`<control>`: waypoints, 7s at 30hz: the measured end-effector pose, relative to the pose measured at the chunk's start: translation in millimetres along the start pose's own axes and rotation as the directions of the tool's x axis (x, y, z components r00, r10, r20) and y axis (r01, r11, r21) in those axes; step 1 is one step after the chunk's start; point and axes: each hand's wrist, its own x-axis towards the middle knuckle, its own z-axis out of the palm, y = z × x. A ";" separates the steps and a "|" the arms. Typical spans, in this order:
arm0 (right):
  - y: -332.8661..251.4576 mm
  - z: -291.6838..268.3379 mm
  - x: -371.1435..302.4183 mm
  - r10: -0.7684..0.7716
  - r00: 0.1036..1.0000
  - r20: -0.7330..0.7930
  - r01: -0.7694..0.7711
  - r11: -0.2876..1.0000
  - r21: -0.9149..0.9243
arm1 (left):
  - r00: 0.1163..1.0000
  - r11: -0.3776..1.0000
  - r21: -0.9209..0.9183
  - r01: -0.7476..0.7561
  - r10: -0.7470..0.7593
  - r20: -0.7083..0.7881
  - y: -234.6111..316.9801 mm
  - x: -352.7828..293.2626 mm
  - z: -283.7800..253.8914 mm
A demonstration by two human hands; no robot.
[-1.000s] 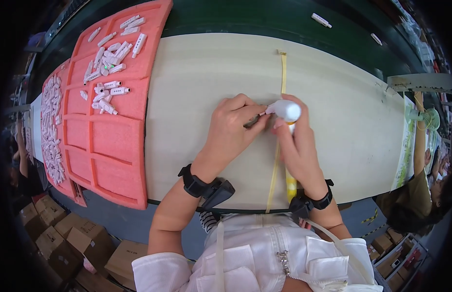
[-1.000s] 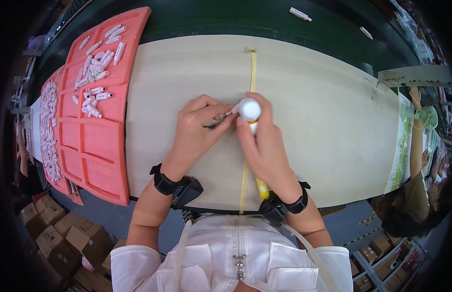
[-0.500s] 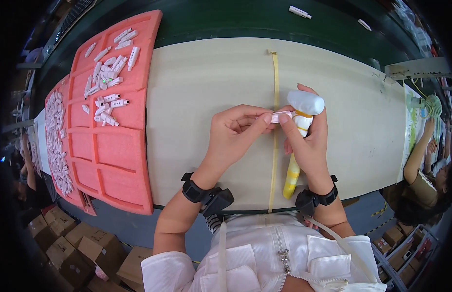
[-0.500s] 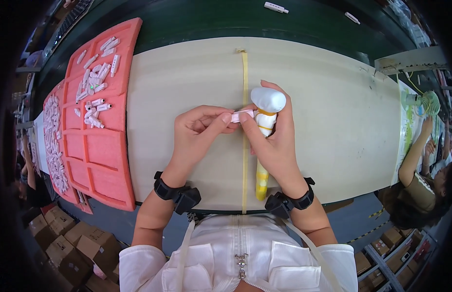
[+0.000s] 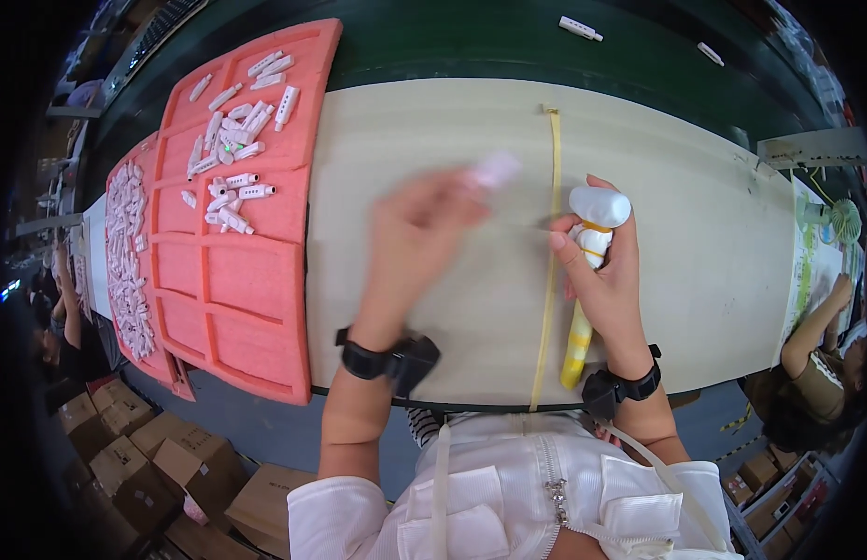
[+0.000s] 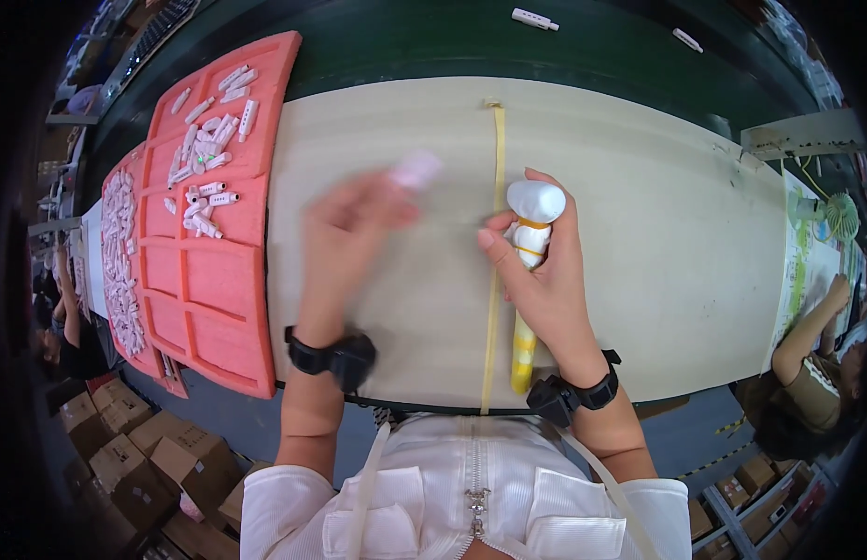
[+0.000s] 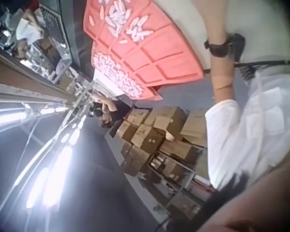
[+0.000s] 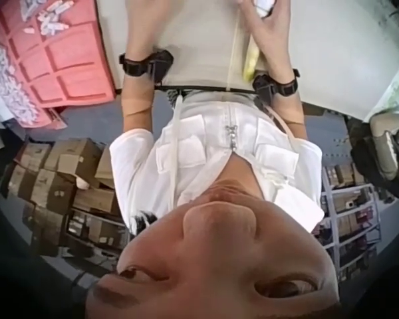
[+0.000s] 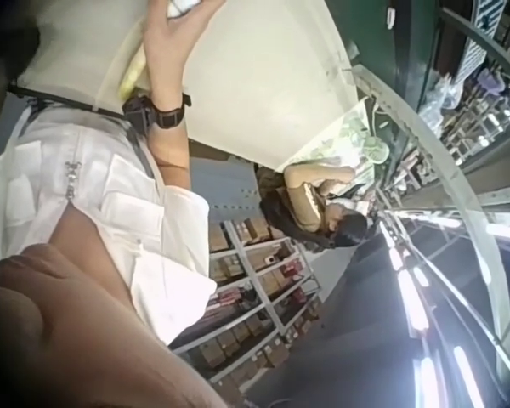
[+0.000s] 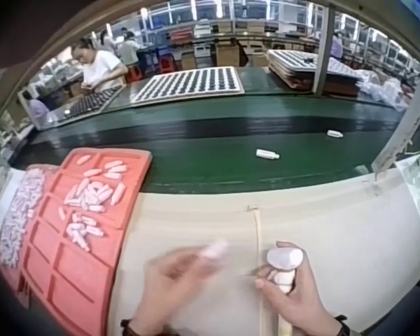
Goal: The person picks up a white component from a tray, presses it against a handheld device, and then places it onto a conveyor belt.
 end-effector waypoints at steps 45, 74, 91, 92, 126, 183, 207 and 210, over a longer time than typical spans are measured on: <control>-2.8 6.4 -10.0 -0.035 0.979 0.200 0.079 0.973 -0.218 | 0.883 0.752 0.471 -0.461 0.440 0.162 -28.4 0.1 34.5; -12.6 -1.1 -2.5 0.037 0.998 -0.049 -0.039 0.999 -0.035 | 0.971 0.967 -0.254 -0.002 0.063 0.232 -18.4 -17.9 43.6; -6.7 -3.4 -4.2 0.022 0.999 -0.031 -0.022 1.000 -0.020 | 0.936 0.978 -0.011 -0.210 0.205 0.285 -17.5 -17.3 36.7; -9.7 -2.5 -4.2 0.089 0.996 -0.013 -0.089 0.996 0.015 | 0.936 0.976 0.000 -0.216 0.207 0.284 -16.0 -11.6 28.5; 5.2 -0.4 4.9 0.006 0.998 0.055 -0.001 0.996 -0.093 | 0.942 0.582 0.752 -0.310 0.295 0.160 -6.5 305.4 155.0; -12.9 -6.5 -1.3 0.025 0.997 -0.076 -0.018 0.996 0.089 | 0.955 0.923 -0.358 0.143 -0.034 0.293 -31.7 -15.3 52.1; -5.4 -4.2 -2.0 0.062 0.997 0.038 -0.063 0.998 0.024 | 0.608 0.807 -0.425 -0.410 -0.105 -0.787 -10.0 36.2 -104.7; -4.7 -3.2 -1.4 0.058 0.997 0.051 -0.059 0.998 0.014 | 0.697 0.793 -0.486 -0.368 -0.111 -0.708 -10.8 32.4 -104.3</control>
